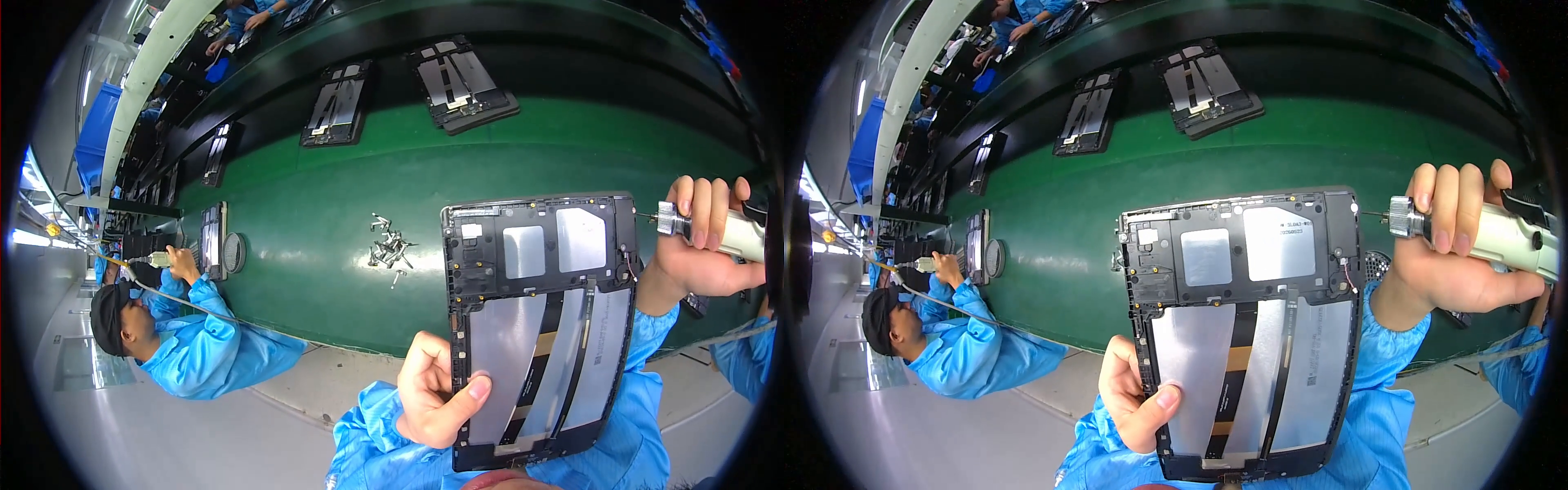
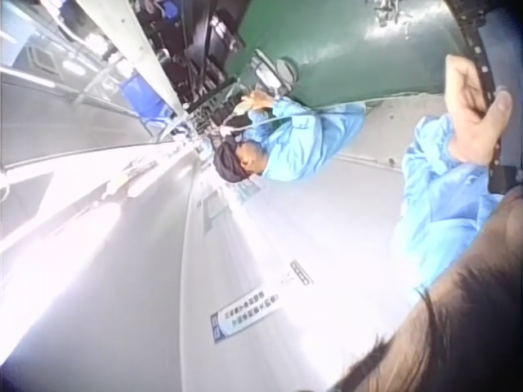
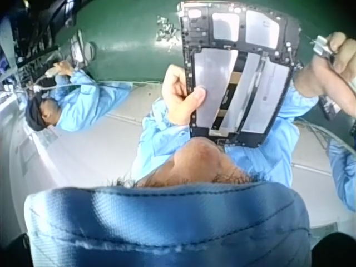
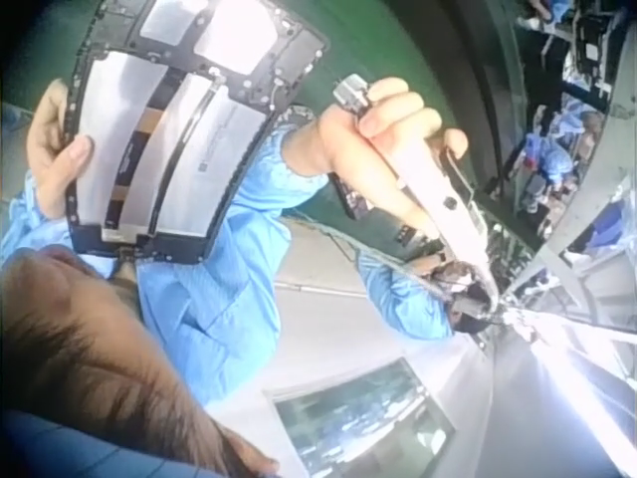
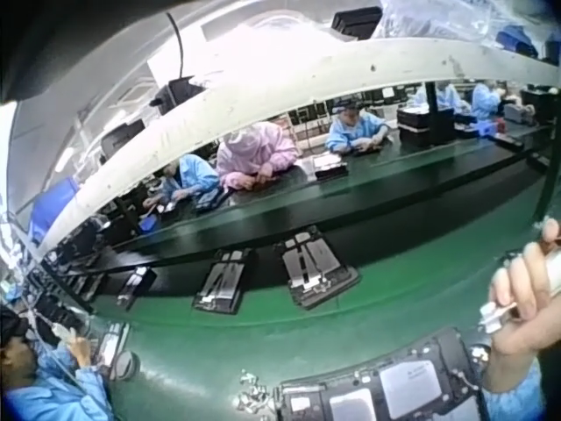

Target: The person assembles tablet devices on a production line by taking frames from the conveyor, inserting small components into them by hand, and securing them with an electric screwdriver before placing them back onto the conveyor.

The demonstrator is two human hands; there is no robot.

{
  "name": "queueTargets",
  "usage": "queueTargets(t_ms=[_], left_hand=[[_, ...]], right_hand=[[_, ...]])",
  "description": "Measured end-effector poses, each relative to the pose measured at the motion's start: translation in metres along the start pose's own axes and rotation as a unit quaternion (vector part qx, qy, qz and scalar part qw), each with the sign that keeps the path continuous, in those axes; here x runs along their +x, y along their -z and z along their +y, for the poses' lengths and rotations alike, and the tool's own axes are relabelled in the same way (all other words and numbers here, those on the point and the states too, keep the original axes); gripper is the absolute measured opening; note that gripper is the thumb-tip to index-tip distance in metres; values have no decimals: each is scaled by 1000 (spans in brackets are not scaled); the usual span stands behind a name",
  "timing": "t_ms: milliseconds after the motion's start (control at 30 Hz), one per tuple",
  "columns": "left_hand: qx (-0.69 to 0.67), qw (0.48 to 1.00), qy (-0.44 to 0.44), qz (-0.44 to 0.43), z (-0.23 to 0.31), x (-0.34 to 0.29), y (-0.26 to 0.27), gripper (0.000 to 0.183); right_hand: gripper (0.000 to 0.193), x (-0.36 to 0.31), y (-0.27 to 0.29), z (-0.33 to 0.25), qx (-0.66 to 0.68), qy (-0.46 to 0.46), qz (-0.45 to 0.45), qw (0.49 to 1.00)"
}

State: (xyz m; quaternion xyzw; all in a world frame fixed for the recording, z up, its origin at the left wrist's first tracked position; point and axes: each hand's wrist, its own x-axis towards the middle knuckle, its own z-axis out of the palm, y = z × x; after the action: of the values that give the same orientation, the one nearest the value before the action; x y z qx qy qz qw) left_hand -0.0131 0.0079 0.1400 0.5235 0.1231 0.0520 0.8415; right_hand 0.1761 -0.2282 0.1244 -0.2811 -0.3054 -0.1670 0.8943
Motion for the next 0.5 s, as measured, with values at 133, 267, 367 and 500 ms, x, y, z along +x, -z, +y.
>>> queueTargets(t_ms=[133,267,367,500], left_hand=[[2,1000,23,15,6,-1,-6,26],[6,1000,28,4,10,0,-7,28],[2,999,34,2,11,0,-10,29],[13,999,36,10,16,1,-14,32]], right_hand=[[91,1,-3,8,12,-13,-9,1000],[91,1,-6,12,18,-20,7,1000],[95,2,-5,11,-4,-19,30,999],[106,9,-4,10,-36,-44,70,996]])
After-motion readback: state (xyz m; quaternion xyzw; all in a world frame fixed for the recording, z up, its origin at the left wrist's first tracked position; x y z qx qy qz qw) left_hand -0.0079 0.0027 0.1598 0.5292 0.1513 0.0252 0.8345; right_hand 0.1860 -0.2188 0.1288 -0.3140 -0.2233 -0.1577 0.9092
